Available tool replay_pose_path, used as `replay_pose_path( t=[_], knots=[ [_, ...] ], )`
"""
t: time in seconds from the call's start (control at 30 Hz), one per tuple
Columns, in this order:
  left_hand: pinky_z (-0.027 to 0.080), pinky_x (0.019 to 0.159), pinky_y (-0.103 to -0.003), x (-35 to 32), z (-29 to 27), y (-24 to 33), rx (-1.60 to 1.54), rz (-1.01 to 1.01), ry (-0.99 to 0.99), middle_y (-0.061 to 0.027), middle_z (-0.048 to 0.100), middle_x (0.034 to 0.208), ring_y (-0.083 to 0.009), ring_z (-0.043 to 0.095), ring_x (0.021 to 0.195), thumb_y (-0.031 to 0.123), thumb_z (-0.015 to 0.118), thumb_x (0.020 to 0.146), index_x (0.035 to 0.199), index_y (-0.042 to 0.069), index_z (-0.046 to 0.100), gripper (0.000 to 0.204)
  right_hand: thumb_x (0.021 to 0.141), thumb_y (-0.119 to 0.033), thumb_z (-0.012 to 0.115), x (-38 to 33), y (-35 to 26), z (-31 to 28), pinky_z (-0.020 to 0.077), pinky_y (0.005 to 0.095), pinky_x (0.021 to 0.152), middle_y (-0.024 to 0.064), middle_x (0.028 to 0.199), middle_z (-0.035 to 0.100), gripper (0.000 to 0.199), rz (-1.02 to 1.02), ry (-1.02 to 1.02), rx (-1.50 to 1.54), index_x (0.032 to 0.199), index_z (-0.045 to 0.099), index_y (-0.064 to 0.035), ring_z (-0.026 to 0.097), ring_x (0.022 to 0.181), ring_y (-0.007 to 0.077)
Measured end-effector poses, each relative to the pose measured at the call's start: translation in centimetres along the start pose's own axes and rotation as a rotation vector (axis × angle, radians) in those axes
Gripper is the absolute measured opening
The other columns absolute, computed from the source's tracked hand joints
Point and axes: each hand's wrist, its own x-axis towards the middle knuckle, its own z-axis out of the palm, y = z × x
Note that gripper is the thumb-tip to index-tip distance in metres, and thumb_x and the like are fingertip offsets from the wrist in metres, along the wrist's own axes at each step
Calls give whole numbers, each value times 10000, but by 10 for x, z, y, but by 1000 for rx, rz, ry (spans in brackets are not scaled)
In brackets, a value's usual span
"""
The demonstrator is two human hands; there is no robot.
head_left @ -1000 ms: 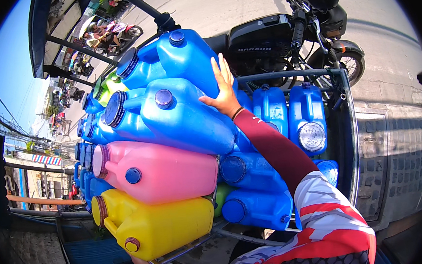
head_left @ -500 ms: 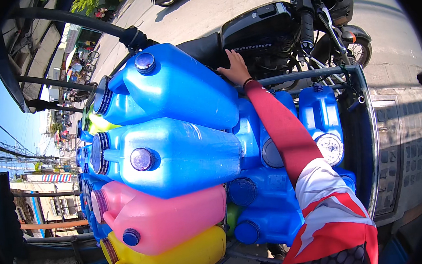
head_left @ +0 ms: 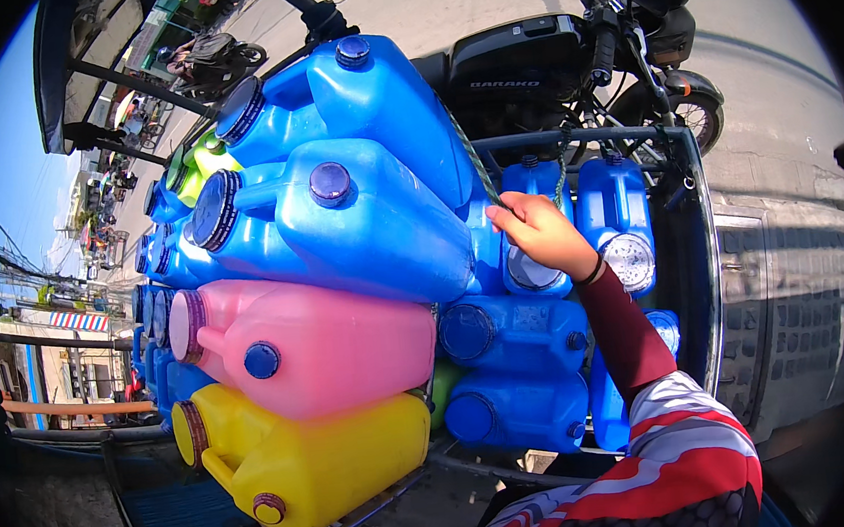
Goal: The person loads several large plastic water containers onto a motorcycle sidecar. They place blue, yellow, and pink containers into the sidecar, secure them with a rope, and cover the load with a blue tarp.
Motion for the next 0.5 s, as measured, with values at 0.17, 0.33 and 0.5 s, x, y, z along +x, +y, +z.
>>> replay_pose_path(
  t=[0.17,0.33,0.5],
  knots=[
    [434,1115,-461,-79,114,24,0,78,13,-118,480,1504,-272,521,1338,429,418,1093,1532,137,397,528,1056,-280,543,-136,-30,45,426,429,557,157,659,610,309,-77,179,-230,921,616,-11,620,596,330],
    [473,914,-380,-170,43,-124,-29,-214,-21,-60,610,1142,-188,586,1001,489,415,1084,1244,68,565,474,1055,-219,538,-235,-87,106,405,485,558,197,708,629,210,66,327,-302,1057,592,-16,617,643,408],
    [513,1003,-369,-205,50,-124,234,-166,-1198,-171,658,1233,-229,650,1126,258,451,1109,1336,-40,564,392,1045,-177,536,-305,-110,208,435,525,573,221,730,644,181,-32,414,-385,1072,584,-5,634,673,428]
  ],
)
